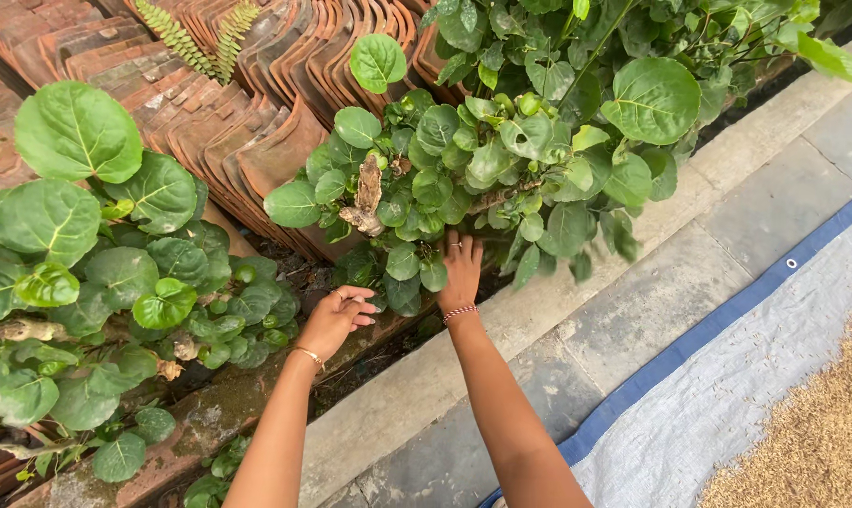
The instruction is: The person plucks leaves from a plant by hand and drops them onto the ground.
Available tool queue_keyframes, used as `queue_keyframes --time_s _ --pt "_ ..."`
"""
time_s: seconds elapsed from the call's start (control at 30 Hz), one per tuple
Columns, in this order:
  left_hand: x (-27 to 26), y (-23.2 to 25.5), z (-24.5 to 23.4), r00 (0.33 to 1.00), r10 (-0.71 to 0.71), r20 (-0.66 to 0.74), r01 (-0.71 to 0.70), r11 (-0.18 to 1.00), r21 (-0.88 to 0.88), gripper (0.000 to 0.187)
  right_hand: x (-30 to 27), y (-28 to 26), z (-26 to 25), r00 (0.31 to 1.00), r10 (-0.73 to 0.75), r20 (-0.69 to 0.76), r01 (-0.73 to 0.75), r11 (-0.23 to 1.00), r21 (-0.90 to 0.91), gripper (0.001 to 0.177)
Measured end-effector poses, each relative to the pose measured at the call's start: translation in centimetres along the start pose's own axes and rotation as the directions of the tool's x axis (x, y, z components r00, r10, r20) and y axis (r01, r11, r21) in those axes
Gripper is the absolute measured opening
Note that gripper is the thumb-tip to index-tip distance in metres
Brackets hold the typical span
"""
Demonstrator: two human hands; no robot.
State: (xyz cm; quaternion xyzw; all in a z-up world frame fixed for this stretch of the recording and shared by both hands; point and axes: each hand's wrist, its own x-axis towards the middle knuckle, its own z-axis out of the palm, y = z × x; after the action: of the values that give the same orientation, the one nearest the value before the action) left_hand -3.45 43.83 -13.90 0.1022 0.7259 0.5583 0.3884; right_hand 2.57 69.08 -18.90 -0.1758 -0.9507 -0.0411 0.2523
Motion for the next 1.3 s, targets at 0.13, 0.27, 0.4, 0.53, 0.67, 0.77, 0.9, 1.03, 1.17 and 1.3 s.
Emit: queue_keyframes --time_s 0.13,0.27,0.4,0.53,0.67,0.77,0.9,1.03,1.17,1.3 --pt "-0.7 0.9 0.2 1.0 -0.025 -0.012 0.026 0.999 0.037 0.031 0.9 1.4 3.7 0.952 -0.034 0.306 0.072 0.991 -0.113 0.048" --pt "-1.2 0.8 -0.1 1.0 -0.016 -0.002 0.016 1.0 0.022 0.031 -1.5 3.1 10.1 0.926 0.163 0.34 -0.276 0.908 0.316 0.02" --pt "-1.5 0.9 -0.2 1.0 -0.024 0.006 0.024 1.0 0.004 0.032 -1.4 2.8 12.3 0.811 0.271 0.519 -0.583 0.289 0.76 0.025" --pt "-1.4 1.1 0.2 0.999 -0.032 0.002 0.032 0.999 0.004 0.032 -0.9 -2.4 11.6 0.434 0.358 0.827 -0.565 -0.606 0.559 0.037" --pt "-1.1 0.0 0.0 0.999 -0.031 0.015 0.032 0.999 -0.029 0.032 -2.2 -3.2 9.2 0.483 0.169 0.859 -0.415 -0.82 0.394 0.031" --pt "-0.7 -1.9 -0.4 0.999 -0.04 0.017 0.041 0.996 -0.074 0.032 -1.8 -3.3 6.3 0.52 0.316 0.794 -0.462 -0.678 0.572 0.027" --pt "0.5 -3.7 -2.0 1.0 0.018 -0.012 -0.02 0.985 -0.173 0.03 0.5 -2.0 1.3 0.711 0.48 0.514 -0.512 -0.146 0.846 0.031" --pt "0.3 -2.9 -1.9 0.988 0.153 0.019 -0.151 0.986 -0.074 0.032 4.6 -0.7 -7.6 0.474 0.258 0.841 -0.809 -0.248 0.533 0.027" --pt "-3.8 -0.1 -1.2 0.959 0.259 0.116 -0.271 0.957 0.104 0.037 4.1 -5.1 -15.7 0.757 -0.065 0.65 -0.589 -0.496 0.637 0.041" --pt "-9.3 2.0 -4.5 0.965 0.125 0.229 -0.183 0.95 0.253 0.044 3.1 -11.4 -17.7 0.749 -0.095 0.656 -0.545 -0.651 0.529 0.039"
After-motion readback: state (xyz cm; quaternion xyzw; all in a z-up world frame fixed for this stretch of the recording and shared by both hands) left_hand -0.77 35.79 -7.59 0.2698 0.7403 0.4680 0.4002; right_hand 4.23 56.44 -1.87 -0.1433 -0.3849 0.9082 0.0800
